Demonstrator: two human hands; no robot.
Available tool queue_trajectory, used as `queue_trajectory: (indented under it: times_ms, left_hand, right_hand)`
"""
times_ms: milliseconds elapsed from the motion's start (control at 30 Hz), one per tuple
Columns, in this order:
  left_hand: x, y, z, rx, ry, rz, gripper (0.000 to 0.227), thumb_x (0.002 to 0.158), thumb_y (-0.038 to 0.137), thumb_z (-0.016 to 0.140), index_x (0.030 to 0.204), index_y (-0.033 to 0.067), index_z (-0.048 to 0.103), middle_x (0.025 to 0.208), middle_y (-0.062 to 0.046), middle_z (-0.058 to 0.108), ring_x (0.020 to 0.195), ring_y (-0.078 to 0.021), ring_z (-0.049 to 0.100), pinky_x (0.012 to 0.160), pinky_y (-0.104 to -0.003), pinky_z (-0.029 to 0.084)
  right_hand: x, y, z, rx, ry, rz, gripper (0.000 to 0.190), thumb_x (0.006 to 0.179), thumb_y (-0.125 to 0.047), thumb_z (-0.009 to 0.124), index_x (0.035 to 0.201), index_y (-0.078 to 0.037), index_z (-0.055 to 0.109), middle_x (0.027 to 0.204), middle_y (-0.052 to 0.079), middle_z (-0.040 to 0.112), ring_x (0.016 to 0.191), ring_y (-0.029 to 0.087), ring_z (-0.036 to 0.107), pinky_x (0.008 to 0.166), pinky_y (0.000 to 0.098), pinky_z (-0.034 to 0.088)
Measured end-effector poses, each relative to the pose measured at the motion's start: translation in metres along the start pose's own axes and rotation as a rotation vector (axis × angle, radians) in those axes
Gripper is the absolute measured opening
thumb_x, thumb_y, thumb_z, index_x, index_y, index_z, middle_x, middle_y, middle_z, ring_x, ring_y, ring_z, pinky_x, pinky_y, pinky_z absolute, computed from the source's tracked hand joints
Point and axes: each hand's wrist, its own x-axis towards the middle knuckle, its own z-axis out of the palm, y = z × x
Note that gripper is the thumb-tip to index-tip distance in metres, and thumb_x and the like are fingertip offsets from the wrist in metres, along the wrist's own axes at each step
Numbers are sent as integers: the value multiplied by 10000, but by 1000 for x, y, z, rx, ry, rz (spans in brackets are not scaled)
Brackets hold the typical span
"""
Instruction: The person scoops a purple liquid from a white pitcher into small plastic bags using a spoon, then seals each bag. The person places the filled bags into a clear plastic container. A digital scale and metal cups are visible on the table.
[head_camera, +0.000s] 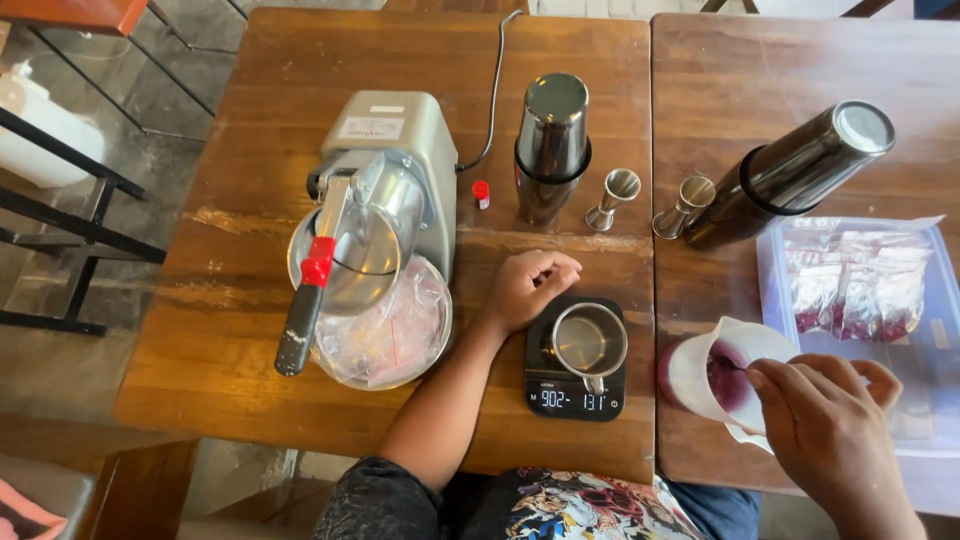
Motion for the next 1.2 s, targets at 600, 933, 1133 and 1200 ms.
queue_trajectory:
  times_ms: [600, 933, 1133, 1200]
  left_hand:
    - [7, -6, 4, 70, -39, 18, 524, 1112, 521, 549, 935, 134, 855, 896, 16, 873, 946, -156, 809, 901, -364, 589]
    - [6, -2, 4, 94, -25, 23, 525, 1075, 574, 589, 784, 188, 795, 808, 66, 824, 788, -105, 750, 760, -318, 523]
    - [3, 0, 5, 83, 12, -6, 542, 1040, 626, 620, 751, 198, 784, 750, 79, 799, 715, -76, 717, 682, -293, 501]
    - [3, -1, 6, 66, 21, -5, 541, 1039, 620, 630, 755, 186, 784, 748, 67, 805, 708, -78, 718, 667, -291, 505]
  right_hand:
    - [-14, -10, 9, 102, 28, 97, 230, 1143, -176, 669, 942, -150, 779, 912, -45, 789, 950, 149, 755, 1257, 498, 333]
    - [-44, 5, 72, 236, 251, 205, 471, 1325, -214, 480, 1013, 15, 748, 900, 127, 741, 1108, 406, 771, 1068, 554, 609]
    - [-49, 9, 74, 153, 155, 377, 481, 1382, -303, 483, 1089, -61, 777, 1125, 77, 809, 1210, 424, 768, 1007, 496, 576]
    - [-48, 5, 70, 145, 114, 427, 502, 1393, -320, 461, 1076, -84, 771, 1116, 51, 809, 1242, 415, 760, 1031, 492, 569]
